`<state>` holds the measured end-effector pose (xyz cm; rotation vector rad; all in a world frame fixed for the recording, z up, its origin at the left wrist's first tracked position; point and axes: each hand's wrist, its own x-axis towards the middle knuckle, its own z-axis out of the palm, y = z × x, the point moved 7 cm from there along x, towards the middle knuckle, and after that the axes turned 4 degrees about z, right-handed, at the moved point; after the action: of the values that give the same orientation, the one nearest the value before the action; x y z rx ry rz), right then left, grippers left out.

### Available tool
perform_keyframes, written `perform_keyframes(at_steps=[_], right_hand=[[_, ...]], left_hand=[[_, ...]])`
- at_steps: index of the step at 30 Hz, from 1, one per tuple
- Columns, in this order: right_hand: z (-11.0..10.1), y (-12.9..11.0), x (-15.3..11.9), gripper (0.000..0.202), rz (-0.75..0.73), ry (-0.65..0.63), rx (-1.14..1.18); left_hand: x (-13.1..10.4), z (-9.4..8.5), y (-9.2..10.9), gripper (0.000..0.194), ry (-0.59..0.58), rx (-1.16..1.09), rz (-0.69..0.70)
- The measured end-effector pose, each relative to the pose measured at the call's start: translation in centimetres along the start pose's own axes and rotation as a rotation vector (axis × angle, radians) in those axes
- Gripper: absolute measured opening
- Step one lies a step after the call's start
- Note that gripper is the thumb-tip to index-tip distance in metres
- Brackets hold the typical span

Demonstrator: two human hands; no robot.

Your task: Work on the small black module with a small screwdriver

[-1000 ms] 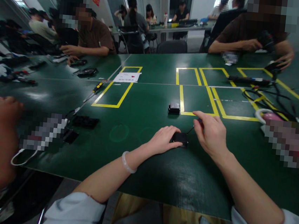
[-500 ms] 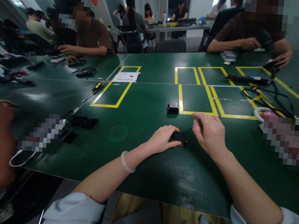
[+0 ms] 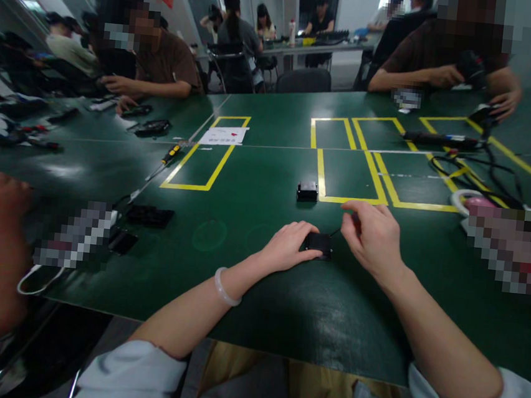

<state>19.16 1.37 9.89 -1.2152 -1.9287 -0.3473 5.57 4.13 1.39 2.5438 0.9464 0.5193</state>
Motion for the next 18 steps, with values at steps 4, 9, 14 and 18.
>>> perform_keyframes(at_steps=[4,9,14,18], right_hand=[[0.0,0.1,0.05,0.009,0.011,-0.014,0.0],[-0.07,-0.05,-0.08,0.008,0.009,0.007,0.004],[0.1,0.37,-0.32,0.016,0.052,0.03,0.007],[0.41,0.5,-0.33,0.015,0.059,-0.015,0.002]], left_hand=[[-0.02,-0.01,-0.01,0.039,-0.004,-0.007,-0.004],[-0.04,-0.03,-0.03,0.039,-0.002,-0.008,-0.011],[-0.06,-0.11,0.04,0.038,0.001,-0.021,-0.013],[-0.06,-0.11,0.0,0.039,0.0,-0.018,-0.018]])
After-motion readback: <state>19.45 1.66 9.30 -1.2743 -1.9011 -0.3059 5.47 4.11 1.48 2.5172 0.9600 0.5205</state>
